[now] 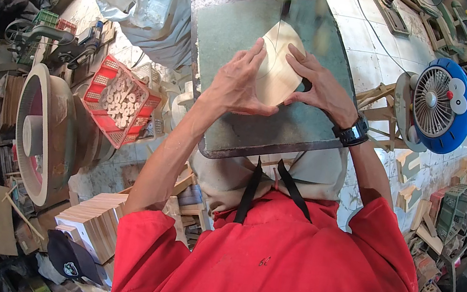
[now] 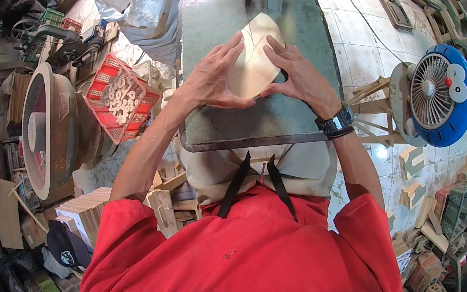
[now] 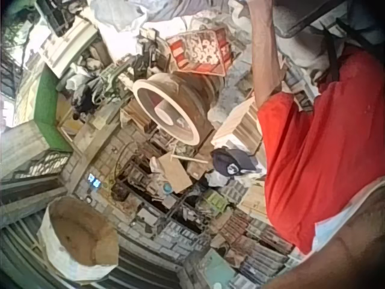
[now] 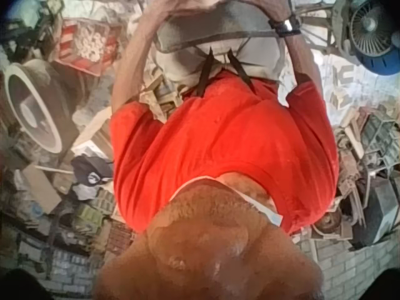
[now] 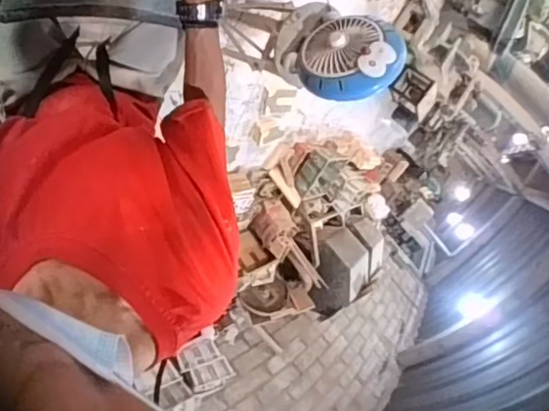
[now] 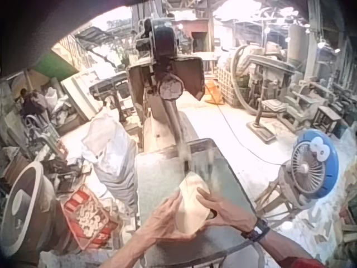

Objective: Cutting a curved piece of wood using a scroll saw.

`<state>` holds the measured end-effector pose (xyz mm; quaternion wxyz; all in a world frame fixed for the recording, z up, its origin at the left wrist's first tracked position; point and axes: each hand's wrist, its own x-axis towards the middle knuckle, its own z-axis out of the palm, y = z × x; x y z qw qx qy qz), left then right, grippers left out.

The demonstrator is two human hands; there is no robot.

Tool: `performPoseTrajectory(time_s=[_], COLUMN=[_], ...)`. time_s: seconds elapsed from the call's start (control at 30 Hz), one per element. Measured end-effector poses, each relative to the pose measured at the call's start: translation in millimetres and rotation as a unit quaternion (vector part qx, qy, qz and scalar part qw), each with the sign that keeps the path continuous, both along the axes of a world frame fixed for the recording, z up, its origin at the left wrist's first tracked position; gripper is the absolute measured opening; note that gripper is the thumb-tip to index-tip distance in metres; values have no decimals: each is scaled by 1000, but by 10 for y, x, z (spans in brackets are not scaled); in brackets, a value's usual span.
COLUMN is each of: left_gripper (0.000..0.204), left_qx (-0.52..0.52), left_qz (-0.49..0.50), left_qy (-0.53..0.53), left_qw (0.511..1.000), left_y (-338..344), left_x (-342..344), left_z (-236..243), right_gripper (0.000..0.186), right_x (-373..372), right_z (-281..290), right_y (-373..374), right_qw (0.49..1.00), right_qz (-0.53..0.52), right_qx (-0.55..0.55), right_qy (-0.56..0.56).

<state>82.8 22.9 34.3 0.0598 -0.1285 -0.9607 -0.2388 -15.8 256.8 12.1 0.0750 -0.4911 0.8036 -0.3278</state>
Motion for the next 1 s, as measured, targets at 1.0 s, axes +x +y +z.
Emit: performPoseTrajectory(time_s=[1.0], left_gripper=[122], left_qx=[4], left_qz=[53], left_qy=[5], left_qw=[999], left_y=[136], left_x=[-15], left_z=[3], right_gripper=[102], right_x=[-170], right_z=[71], right_y=[6], right_qw=[999], right_qz=[47], right_qx=[12], right_qy=[-7])
